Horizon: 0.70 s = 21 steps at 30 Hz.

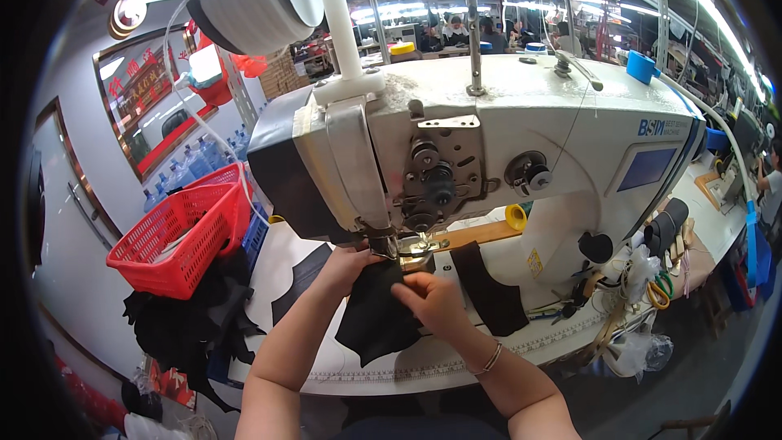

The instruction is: Using an industrial sewing machine to stitch together components of a black shoe upper.

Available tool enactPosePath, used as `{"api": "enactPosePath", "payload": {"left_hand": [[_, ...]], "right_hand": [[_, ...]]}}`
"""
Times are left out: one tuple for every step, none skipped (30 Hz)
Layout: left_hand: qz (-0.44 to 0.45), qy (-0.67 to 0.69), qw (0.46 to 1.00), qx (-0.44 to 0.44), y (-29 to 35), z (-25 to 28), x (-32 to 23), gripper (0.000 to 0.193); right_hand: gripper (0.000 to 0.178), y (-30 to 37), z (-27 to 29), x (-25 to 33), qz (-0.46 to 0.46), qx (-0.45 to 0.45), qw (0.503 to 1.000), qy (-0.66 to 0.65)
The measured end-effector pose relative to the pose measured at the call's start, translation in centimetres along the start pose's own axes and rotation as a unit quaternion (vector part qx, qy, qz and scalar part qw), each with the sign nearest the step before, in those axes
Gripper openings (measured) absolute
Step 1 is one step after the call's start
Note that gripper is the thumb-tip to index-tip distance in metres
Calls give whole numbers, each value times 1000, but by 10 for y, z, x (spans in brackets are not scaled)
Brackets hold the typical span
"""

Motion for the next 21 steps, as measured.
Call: {"api": "enactPosePath", "payload": {"left_hand": [[-2,-3,1000,0,2,1,2,20],[-4,-6,1000,1,4,3,3,16],[-2,-5,1000,3,5,2,3,16],[25,-11,999,20,8,0,5,21],[52,-18,998,37,10,-2,9,26],[54,-18,998,38,11,1,18,26],[40,102,993,43,12,7,30,35],[25,220,974,47,19,13,44,44],[-34,271,956,109,39,8,45,60],[-8,339,932,126,57,5,61,65],[17,404,904,139,76,3,78,69],[30,444,886,132,95,0,95,76],[46,483,866,125,112,-5,114,83],[27,491,864,109,129,-3,131,85],[6,500,862,88,143,-2,143,87],[2,465,879,109,152,-20,127,74],[10,466,878,107,154,-28,115,74],[30,318,945,66,152,-31,108,64],[50,160,985,27,148,-33,102,54],[88,98,990,-58,145,-33,101,37],[93,96,989,-57,141,-37,100,37]], "right_hand": [[17,6,-2,0,30,25,999,27],[19,12,-3,-2,60,51,995,54],[23,17,0,-1,108,56,987,105],[23,21,6,-3,106,55,987,107],[23,25,9,-9,67,85,988,113],[24,31,9,-14,28,116,986,117],[24,33,11,-9,26,114,986,116],[22,34,10,-3,13,147,980,133],[20,35,10,-1,-1,175,973,149],[20,34,14,-1,-4,167,975,146],[21,34,11,-1,-3,182,976,120],[22,35,9,-1,-2,196,976,95],[22,34,11,-5,-9,185,978,91],[23,34,9,-12,-10,187,980,66],[25,36,6,-16,-13,193,980,39],[25,39,6,-20,-21,190,981,37],[25,41,5,-18,15,184,982,34],[26,44,6,-14,53,179,982,32],[26,49,10,-16,45,174,983,32],[28,55,18,-16,42,153,985,70],[30,59,23,-14,42,135,984,106]]}}
Point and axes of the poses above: each hand's wrist, its own y-axis away from the middle knuckle, its own z-axis out of the back of the hand, x = y × z, the point moved 7 cm from there along -y, towards the middle knuckle, and after that the axes turned 4 degrees about z, right-handed, at the moved point
